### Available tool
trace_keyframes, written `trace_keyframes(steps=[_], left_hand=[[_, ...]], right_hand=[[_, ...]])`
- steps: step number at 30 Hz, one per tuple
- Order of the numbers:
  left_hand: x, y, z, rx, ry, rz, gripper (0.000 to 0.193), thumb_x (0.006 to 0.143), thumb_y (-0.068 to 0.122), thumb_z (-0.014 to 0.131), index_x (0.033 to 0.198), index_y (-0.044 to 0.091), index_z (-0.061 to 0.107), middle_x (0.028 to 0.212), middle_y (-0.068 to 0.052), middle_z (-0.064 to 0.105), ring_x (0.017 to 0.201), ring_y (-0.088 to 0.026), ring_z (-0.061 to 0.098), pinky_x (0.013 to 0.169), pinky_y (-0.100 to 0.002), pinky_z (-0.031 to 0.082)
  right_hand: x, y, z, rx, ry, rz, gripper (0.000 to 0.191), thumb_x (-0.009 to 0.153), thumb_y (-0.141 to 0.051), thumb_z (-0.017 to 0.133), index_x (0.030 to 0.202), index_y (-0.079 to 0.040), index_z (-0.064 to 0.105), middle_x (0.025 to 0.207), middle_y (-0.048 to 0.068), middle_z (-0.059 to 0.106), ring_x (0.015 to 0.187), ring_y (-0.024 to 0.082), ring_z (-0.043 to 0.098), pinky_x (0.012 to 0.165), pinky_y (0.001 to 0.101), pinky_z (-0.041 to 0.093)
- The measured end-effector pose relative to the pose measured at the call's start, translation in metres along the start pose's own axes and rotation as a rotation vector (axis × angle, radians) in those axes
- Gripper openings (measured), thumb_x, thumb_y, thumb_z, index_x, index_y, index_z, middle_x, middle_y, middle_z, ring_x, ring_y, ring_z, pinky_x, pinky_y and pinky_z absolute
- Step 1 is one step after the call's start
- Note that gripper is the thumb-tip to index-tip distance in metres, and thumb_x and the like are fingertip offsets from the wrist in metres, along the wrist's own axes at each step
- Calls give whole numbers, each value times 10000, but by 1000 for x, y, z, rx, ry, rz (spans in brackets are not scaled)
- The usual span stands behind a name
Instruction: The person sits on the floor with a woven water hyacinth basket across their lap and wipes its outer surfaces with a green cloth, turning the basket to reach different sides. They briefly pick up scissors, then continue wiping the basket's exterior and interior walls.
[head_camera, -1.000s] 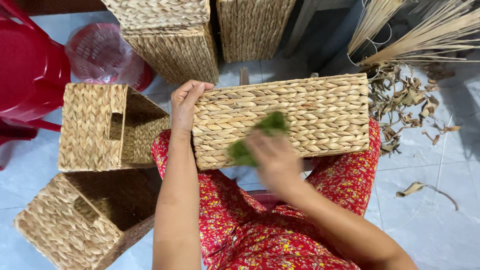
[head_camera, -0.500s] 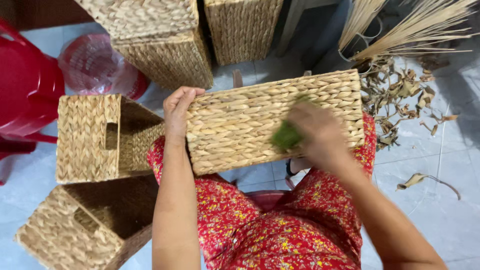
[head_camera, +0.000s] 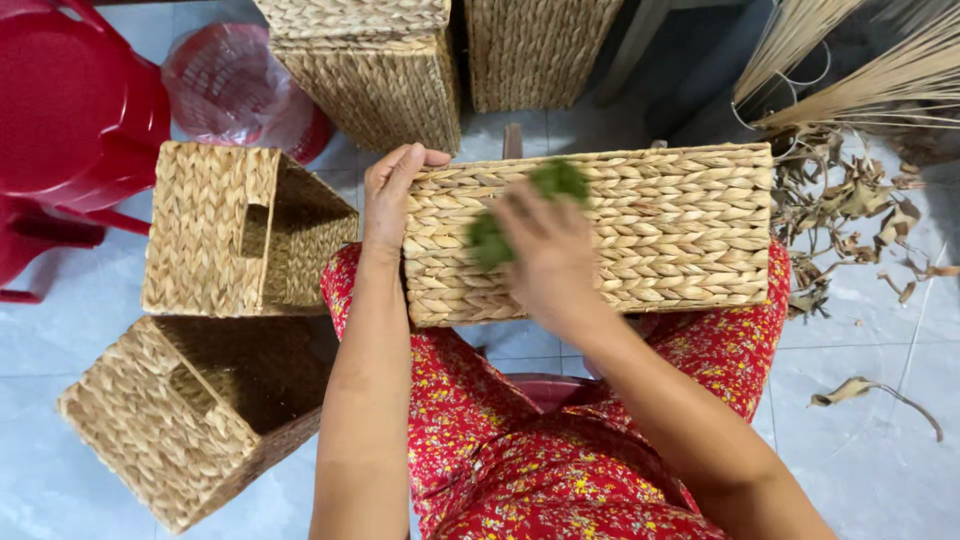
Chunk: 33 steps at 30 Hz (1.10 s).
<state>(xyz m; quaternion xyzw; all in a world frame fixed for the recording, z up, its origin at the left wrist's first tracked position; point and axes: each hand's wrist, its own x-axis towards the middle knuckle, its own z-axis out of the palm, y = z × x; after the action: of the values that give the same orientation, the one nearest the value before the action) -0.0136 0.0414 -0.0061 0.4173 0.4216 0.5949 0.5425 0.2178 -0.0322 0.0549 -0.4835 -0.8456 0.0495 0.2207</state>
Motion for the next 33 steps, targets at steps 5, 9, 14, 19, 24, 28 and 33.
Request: trace_keyframes(steps=[5, 9, 14, 19, 24, 28, 33], left_hand=[[3, 3, -1, 36, -18, 28, 412, 1048, 349, 598, 1013, -31, 753, 943, -60, 759, 835, -105, 700, 800, -261, 566], [1, 0, 2, 3, -10, 29, 372, 1048, 315, 617, 1026, -29, 757, 939, -53, 744, 840, -102, 680, 802, -257, 553], [-13, 6, 3, -38, -17, 87, 303, 1046, 200, 659, 1243, -26, 696, 1097, -55, 714, 1000, -106, 639, 915, -260, 522], [-53, 16, -5, -101, -48, 148, 495, 934, 16, 620, 1422, -33, 561, 1532, -104, 528, 1452, -180, 478, 1247, -316, 330], [-97, 20, -7, -26, -10, 223, 537, 873, -21, 596, 1410, -14, 600, 1642, -145, 411, 1572, -249, 344, 1323, -382, 236], [-121, 24, -5, 161, -4, 249, 361, 943, -63, 623, 1287, 30, 679, 1645, -144, 382, 1572, -273, 356, 1313, -409, 275], [-135, 28, -2, 721, 89, 352, 309, 861, -45, 758, 1157, 27, 711, 1521, -191, 514, 1420, -311, 526, 1208, -419, 426]], right_hand=[[34, -41, 2, 144, -25, -285, 751, 671, -120, 842, 1384, -144, 605, 1478, 96, 528, 1299, 409, 511, 1024, 534, 457], [22, 5, -24, 107, -93, -182, 767, 619, -82, 840, 1357, -142, 641, 1436, 59, 570, 1264, 346, 556, 1022, 486, 472], [-36, 102, -66, -47, 86, 116, 678, 697, 38, 807, 1348, -106, 682, 1434, 95, 623, 1345, 329, 561, 1177, 457, 430], [-96, 146, -69, 166, 410, 351, 593, 823, 117, 560, 1387, -32, 671, 1434, 151, 598, 1387, 333, 545, 1237, 400, 411], [-103, 153, -45, 170, 504, 296, 552, 829, 119, 557, 1363, 24, 658, 1440, 176, 602, 1382, 338, 550, 1235, 406, 416], [-97, 149, -42, 208, 554, 294, 541, 828, 116, 555, 1351, 23, 661, 1429, 172, 611, 1377, 326, 568, 1236, 403, 420], [-94, 139, -47, 220, 573, 308, 503, 837, 82, 598, 1331, 6, 657, 1457, 166, 617, 1415, 350, 550, 1267, 432, 385]])
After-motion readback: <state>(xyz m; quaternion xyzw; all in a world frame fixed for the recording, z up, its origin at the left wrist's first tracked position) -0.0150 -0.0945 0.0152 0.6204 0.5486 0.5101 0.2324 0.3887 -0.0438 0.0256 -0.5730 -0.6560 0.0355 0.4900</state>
